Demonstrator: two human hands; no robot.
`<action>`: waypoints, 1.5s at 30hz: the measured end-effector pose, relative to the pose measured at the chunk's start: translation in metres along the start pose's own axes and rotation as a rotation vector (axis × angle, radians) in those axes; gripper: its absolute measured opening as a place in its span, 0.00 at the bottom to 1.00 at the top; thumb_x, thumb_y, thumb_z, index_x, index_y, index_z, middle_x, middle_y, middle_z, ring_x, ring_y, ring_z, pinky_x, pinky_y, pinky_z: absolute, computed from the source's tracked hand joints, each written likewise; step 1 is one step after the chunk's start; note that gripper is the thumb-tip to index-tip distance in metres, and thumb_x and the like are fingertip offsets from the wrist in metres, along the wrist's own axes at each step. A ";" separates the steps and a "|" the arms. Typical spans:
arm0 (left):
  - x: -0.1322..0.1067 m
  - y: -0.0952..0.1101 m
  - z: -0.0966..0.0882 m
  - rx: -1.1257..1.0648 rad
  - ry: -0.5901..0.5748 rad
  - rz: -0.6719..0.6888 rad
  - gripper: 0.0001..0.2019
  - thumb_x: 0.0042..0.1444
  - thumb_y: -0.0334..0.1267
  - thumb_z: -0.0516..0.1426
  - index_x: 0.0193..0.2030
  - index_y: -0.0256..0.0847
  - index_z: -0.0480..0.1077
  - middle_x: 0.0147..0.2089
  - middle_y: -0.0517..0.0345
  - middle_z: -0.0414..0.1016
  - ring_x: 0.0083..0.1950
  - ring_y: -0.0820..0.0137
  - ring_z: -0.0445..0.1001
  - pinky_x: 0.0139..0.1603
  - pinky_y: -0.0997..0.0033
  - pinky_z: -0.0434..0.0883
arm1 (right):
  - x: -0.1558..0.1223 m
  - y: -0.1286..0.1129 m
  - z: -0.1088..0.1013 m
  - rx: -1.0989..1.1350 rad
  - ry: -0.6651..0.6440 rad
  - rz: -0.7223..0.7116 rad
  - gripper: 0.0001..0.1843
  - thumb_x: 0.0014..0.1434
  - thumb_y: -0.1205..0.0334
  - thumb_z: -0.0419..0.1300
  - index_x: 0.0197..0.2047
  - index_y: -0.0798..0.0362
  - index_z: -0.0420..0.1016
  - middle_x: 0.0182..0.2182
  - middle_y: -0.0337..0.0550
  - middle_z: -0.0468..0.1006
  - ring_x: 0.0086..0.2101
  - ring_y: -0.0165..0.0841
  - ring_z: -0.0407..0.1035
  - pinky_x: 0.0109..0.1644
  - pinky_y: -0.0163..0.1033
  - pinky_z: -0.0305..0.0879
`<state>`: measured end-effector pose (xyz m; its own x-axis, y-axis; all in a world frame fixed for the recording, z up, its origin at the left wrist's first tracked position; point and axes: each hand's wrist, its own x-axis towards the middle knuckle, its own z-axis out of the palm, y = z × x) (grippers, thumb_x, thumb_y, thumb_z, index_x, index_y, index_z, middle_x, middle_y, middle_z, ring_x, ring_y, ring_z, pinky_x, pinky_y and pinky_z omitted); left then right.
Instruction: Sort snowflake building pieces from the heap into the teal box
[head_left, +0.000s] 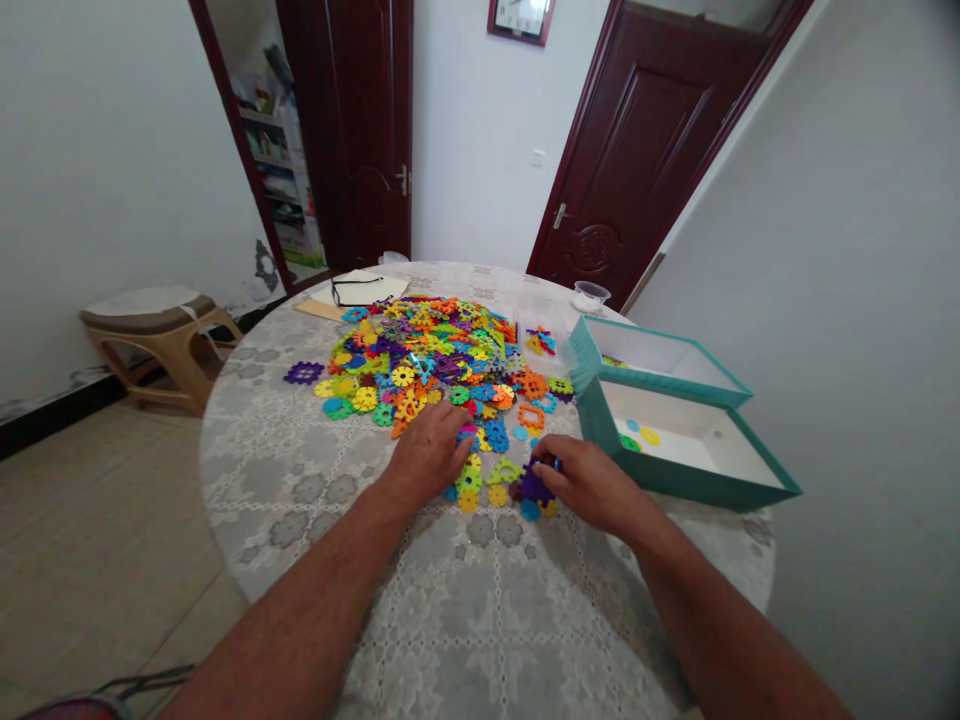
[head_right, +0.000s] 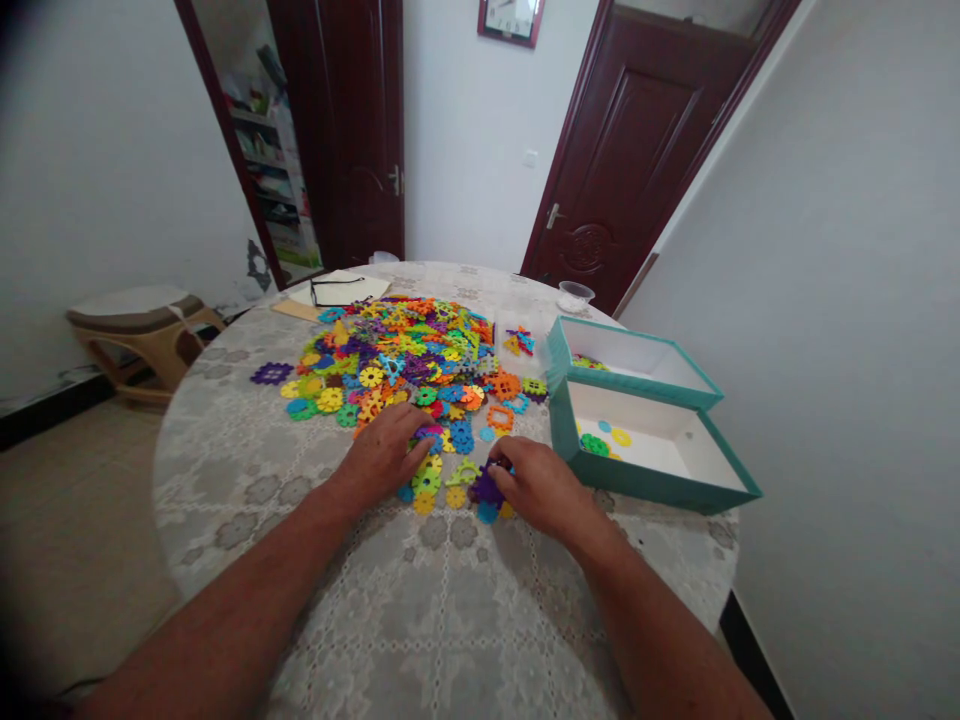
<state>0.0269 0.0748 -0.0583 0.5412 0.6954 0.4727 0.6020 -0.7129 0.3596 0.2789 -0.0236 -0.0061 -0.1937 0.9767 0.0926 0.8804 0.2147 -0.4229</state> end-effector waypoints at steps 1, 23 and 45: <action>0.000 0.001 -0.001 -0.025 -0.007 0.027 0.06 0.66 0.36 0.58 0.48 0.42 0.73 0.47 0.49 0.75 0.53 0.59 0.73 0.57 0.57 0.71 | 0.005 -0.002 0.002 0.037 -0.002 -0.006 0.06 0.67 0.62 0.58 0.40 0.49 0.77 0.36 0.42 0.81 0.36 0.36 0.74 0.41 0.38 0.63; 0.003 0.011 -0.012 -0.212 -0.075 -0.166 0.07 0.64 0.33 0.55 0.47 0.43 0.71 0.41 0.56 0.78 0.41 0.64 0.76 0.44 0.66 0.68 | 0.041 0.038 0.057 -0.379 0.246 0.170 0.09 0.69 0.64 0.57 0.49 0.55 0.77 0.51 0.56 0.76 0.54 0.46 0.66 0.61 0.48 0.61; 0.002 0.005 0.001 -0.349 -0.159 0.072 0.09 0.59 0.25 0.57 0.43 0.41 0.74 0.41 0.57 0.77 0.42 0.67 0.73 0.45 0.69 0.68 | 0.028 0.018 0.052 0.042 0.388 -0.055 0.07 0.73 0.60 0.52 0.48 0.51 0.70 0.49 0.52 0.76 0.53 0.44 0.69 0.60 0.49 0.65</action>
<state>0.0311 0.0725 -0.0564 0.6758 0.6279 0.3861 0.3378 -0.7294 0.5948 0.2666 0.0072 -0.0574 -0.0549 0.8932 0.4463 0.8533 0.2741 -0.4435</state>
